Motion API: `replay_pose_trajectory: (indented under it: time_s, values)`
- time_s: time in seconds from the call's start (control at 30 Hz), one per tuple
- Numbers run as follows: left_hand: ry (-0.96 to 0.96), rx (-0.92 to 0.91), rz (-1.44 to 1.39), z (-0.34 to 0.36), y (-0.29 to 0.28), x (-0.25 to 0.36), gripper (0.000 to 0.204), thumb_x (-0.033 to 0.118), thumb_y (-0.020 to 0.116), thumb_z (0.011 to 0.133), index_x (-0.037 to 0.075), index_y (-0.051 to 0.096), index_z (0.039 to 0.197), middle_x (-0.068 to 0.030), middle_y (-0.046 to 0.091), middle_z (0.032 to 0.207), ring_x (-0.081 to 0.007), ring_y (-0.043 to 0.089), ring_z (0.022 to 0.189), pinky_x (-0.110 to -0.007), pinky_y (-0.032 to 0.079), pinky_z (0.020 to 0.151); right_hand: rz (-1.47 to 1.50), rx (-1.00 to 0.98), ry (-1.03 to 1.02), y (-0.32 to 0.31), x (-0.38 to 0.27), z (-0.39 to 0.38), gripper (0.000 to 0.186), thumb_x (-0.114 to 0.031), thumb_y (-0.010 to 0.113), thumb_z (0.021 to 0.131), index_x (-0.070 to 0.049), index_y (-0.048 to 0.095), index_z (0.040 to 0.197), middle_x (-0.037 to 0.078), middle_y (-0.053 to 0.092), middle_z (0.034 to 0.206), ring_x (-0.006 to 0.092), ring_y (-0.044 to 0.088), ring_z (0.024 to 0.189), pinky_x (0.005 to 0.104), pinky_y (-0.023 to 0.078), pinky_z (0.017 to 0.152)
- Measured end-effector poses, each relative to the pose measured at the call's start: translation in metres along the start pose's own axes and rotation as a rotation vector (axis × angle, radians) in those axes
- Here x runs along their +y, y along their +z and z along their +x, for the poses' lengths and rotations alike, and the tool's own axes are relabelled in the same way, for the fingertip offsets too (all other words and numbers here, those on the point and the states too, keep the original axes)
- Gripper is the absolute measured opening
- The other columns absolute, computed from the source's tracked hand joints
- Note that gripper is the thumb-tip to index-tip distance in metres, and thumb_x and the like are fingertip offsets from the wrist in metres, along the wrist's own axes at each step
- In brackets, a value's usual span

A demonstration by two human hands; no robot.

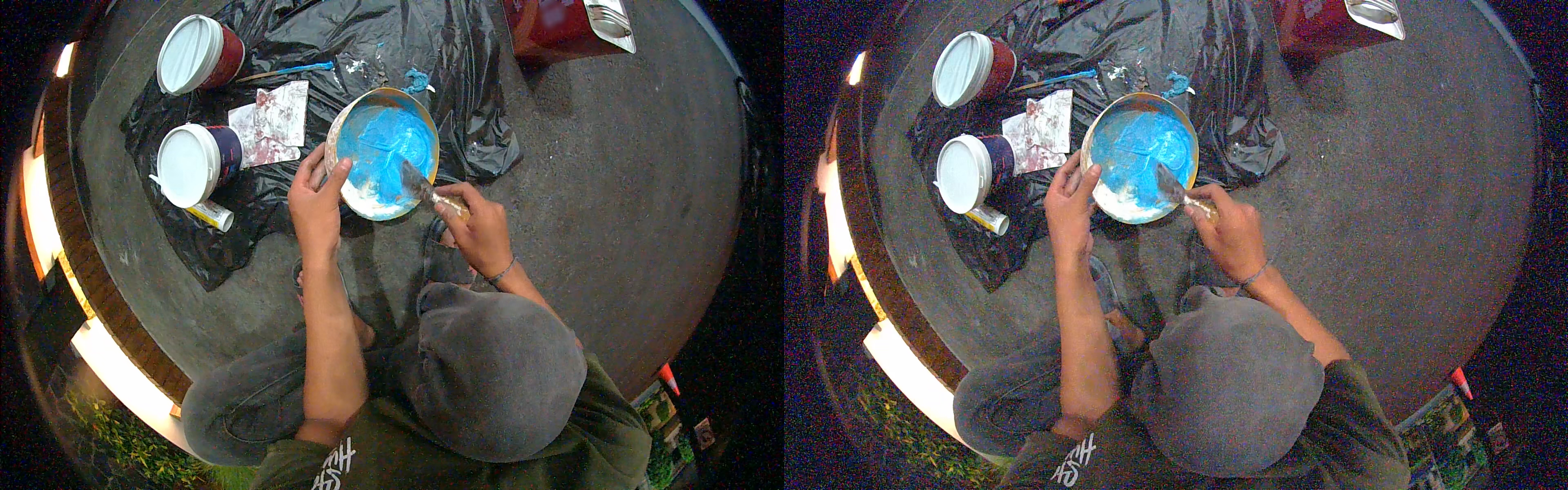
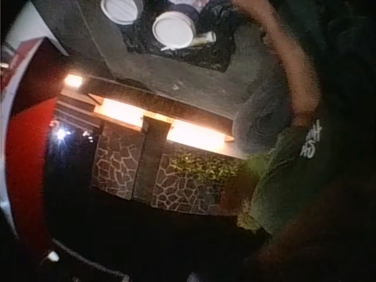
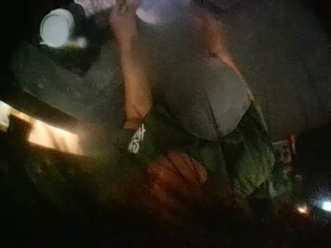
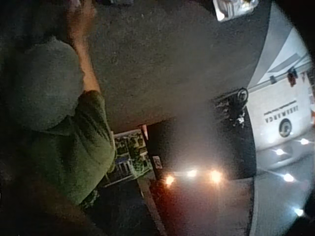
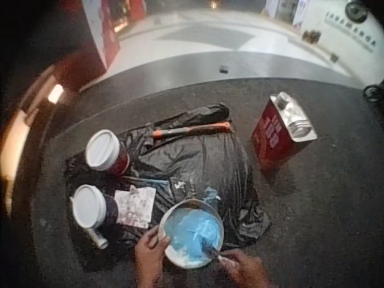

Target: The person sits on the ground and mixes blue and white paint in a small container using a brush. The person holds the container with the left hand and stirs the paint with the right hand.

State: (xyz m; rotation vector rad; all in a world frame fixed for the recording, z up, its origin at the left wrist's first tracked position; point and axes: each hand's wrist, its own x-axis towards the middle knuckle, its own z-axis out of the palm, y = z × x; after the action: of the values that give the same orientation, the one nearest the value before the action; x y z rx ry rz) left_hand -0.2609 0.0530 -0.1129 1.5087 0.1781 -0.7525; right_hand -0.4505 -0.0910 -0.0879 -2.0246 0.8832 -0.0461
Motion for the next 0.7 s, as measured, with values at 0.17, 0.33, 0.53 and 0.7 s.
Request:
replay_pose_trajectory:
  time_s: [0.17, 0.33, 0.53, 0.7]
  values:
    - [-0.013, -0.006, -0.009, 0.001, -0.004, -0.003, 0.057, 0.009, 0.076, 0.092, -0.01, 0.051, 0.138, -0.0223, 0.065, 0.13, -0.0208, 0.067, 0.111, -0.031, 0.054, 0.095, -0.15, -0.018, -0.161, -0.016, 0.001, 0.021, 0.029, -0.027, 0.072, 0.092, -0.016, 0.064, 0.118, 0.017, 0.074, 0.096, 0.0382, 0.072, 0.083, 0.0457, 0.057, 0.069]
    - [0.028, -0.056, 0.011, 0.004, -0.007, -0.006, 0.058, 0.01, 0.075, 0.092, -0.005, 0.049, 0.143, -0.0207, 0.065, 0.131, -0.0236, 0.068, 0.112, -0.034, 0.057, 0.092, -0.325, 0.023, -0.104, -0.021, 0.024, 0.038, 0.031, -0.031, 0.069, 0.094, -0.017, 0.064, 0.121, 0.016, 0.074, 0.095, 0.0382, 0.072, 0.082, 0.0476, 0.056, 0.069]
    - [0.017, -0.017, 0.098, 0.005, -0.007, -0.006, 0.058, 0.011, 0.075, 0.092, -0.003, 0.051, 0.143, -0.0192, 0.065, 0.132, -0.023, 0.068, 0.113, -0.034, 0.057, 0.092, -0.124, -0.015, 0.047, -0.009, 0.03, 0.015, 0.029, -0.032, 0.069, 0.094, -0.016, 0.066, 0.118, 0.018, 0.073, 0.088, 0.0409, 0.071, 0.08, 0.0492, 0.055, 0.069]
    - [-0.018, 0.0, 0.097, 0.005, -0.006, -0.002, 0.059, 0.013, 0.075, 0.092, -0.001, 0.051, 0.144, -0.0179, 0.065, 0.134, -0.0225, 0.067, 0.115, -0.033, 0.057, 0.091, -0.066, -0.058, -0.004, -0.015, 0.028, 0.021, 0.028, -0.032, 0.069, 0.093, -0.014, 0.068, 0.114, 0.02, 0.072, 0.086, 0.0424, 0.07, 0.079, 0.049, 0.055, 0.069]
